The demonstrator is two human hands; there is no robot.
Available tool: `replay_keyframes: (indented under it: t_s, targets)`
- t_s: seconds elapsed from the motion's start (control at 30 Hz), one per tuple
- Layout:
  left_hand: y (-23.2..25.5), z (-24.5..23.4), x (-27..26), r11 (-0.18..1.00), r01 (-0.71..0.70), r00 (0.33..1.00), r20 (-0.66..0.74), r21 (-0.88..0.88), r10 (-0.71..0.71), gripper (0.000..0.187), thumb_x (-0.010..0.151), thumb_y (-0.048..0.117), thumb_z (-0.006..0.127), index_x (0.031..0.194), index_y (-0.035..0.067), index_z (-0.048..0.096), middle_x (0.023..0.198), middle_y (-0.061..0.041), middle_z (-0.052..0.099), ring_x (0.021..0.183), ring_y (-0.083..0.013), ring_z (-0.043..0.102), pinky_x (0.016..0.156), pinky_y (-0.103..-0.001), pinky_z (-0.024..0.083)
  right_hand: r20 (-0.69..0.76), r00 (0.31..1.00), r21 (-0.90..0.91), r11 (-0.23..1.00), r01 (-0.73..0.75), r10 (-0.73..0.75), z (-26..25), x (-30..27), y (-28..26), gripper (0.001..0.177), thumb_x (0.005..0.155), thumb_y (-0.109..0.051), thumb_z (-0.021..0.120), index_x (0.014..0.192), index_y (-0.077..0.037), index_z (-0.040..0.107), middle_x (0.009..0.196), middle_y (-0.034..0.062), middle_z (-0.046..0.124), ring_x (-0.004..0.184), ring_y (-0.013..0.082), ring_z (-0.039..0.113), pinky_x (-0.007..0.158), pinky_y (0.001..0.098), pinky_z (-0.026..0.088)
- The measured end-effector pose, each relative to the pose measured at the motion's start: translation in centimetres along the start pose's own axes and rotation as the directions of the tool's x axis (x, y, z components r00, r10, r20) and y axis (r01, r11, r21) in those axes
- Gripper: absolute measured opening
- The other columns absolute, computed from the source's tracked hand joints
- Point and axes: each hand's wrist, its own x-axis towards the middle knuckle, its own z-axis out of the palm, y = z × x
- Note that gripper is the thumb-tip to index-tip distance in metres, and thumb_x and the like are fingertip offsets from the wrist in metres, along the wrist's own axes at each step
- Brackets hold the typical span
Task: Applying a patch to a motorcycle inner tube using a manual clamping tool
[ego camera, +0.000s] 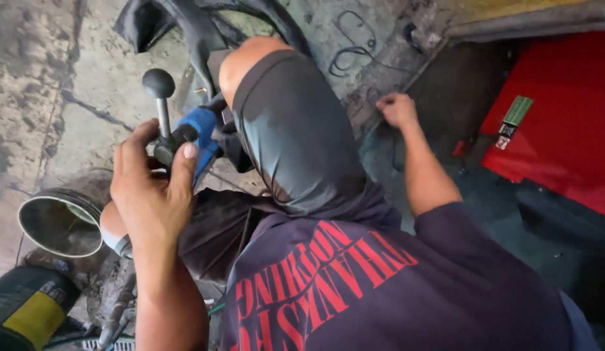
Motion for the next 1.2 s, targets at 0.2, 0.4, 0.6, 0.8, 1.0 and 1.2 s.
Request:
replay_keyframes:
  t_s: [0.2,0.4,0.6,0.8,1.0,1.2]
  targets:
    - [0.2,-1.8,-2.6,0.991,0.118,0.985,-0.117,-0.063,-0.124,0.043,0.105,0.016,0.078,0.136,-0.009,0.062,0.118,-0.028,0.063,0.088,-0.0487,0.071,0.068,-0.049,0.059,-0.147,0.989,0.002,1.000,0.001,-0.001,-0.3,5.9,-6.4,0.027,0.089,-0.044,0.074,0.101,-0.021,0.080,0.096,0.0079,0.078,0.101,0.0364,0.073,0.082,0.0487,0.057]
    - [-1.3,-3.2,-5.6,0.974,0.222,0.951,-0.211,-0.042,-0.226,0.034,0.097,0.015,0.079,0.122,-0.007,0.070,0.099,-0.028,0.066,0.079,-0.0492,0.069,0.058,-0.049,0.058,-0.066,0.997,-0.073,0.996,-0.051,0.046,1.1,7.0,-12.7,0.063,0.094,-0.058,0.066,0.123,-0.003,0.072,0.128,0.0241,0.070,0.125,0.0425,0.063,0.100,0.0577,0.052]
    - [-1.6,-4.8,-6.9,0.940,0.337,0.912,-0.230,-0.058,-0.341,0.028,0.096,0.023,0.071,0.113,0.002,0.073,0.095,-0.015,0.069,0.073,-0.0213,0.070,0.061,-0.033,0.056,-0.263,0.963,0.176,0.984,-0.005,0.052,-0.3,8.0,-14.5,0.039,0.080,-0.042,0.066,0.100,-0.010,0.076,0.098,0.0166,0.074,0.093,0.0393,0.067,0.083,0.0503,0.051]
    - [4.4,-6.0,-2.6,0.982,-0.069,0.959,-0.284,-0.177,0.016,0.014,0.098,0.011,0.069,0.109,0.003,0.072,0.107,-0.012,0.073,0.097,-0.0238,0.070,0.090,-0.034,0.054,-0.360,0.842,0.679,0.507,0.531,-0.402,-15.0,-5.9,-26.2,0.017,0.082,-0.014,0.067,0.074,-0.015,0.052,0.063,0.0064,0.060,0.052,0.0167,0.056,0.050,0.0308,0.045]
    - [10.1,-3.3,0.9,0.792,-0.470,0.880,-0.142,-0.389,0.453,0.051,0.097,0.039,0.066,0.133,0.003,0.058,0.138,-0.021,0.059,0.133,-0.0371,0.059,0.120,-0.052,0.044,0.016,0.344,0.495,0.306,0.813,-0.939,-23.4,-30.0,-36.1,0.012,0.095,-0.020,0.063,0.089,-0.009,0.063,0.070,0.0019,0.061,0.057,0.0122,0.055,0.055,0.0262,0.048]
    - [9.9,-2.1,0.1,0.653,-0.346,0.839,0.091,-0.674,0.537,0.050,0.099,0.047,0.060,0.128,0.008,0.061,0.103,-0.009,0.071,0.088,-0.0236,0.068,0.081,-0.034,0.052,-0.002,0.198,0.458,0.175,0.871,-0.980,-25.4,-35.6,-34.9,0.018,0.090,-0.025,0.070,0.096,-0.008,0.074,0.087,0.0058,0.075,0.076,0.0177,0.074,0.075,0.0263,0.056]
